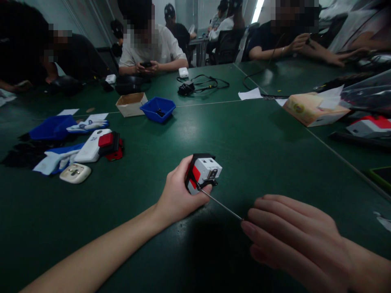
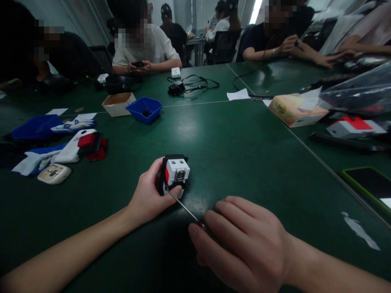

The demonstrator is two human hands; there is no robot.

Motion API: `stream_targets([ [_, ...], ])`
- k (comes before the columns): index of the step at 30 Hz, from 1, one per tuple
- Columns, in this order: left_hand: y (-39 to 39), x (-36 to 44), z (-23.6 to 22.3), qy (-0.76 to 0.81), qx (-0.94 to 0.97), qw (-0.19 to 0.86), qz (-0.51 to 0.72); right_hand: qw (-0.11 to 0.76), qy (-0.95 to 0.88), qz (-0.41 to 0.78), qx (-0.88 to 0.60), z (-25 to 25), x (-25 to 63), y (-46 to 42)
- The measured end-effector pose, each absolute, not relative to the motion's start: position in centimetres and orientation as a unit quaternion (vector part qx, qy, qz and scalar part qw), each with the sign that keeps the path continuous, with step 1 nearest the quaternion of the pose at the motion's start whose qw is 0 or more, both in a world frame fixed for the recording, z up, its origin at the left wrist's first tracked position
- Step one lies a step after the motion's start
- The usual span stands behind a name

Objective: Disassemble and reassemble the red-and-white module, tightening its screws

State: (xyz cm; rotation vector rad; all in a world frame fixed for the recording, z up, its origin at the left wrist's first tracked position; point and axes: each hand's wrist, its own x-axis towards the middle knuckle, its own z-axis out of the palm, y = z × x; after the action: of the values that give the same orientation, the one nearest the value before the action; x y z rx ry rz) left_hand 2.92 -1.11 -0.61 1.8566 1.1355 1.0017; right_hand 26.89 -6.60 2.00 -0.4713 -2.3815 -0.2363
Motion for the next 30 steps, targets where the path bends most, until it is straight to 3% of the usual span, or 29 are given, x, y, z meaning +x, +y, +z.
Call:
stream_targets([
  [6, -1.07, 3.01, -0.54, 0.449, 0.721, 0.36, 0.386, 0.389, -0.901, -0.1, -0.164, 1.93, 26.03, -6.71],
  [30, -1.04, 3.11, -0.37, 0.44, 0.717, 0.371, 0.393, 0.363, -0.91, -0.093, -0.177, 2.18, 26.4, -6.69],
])
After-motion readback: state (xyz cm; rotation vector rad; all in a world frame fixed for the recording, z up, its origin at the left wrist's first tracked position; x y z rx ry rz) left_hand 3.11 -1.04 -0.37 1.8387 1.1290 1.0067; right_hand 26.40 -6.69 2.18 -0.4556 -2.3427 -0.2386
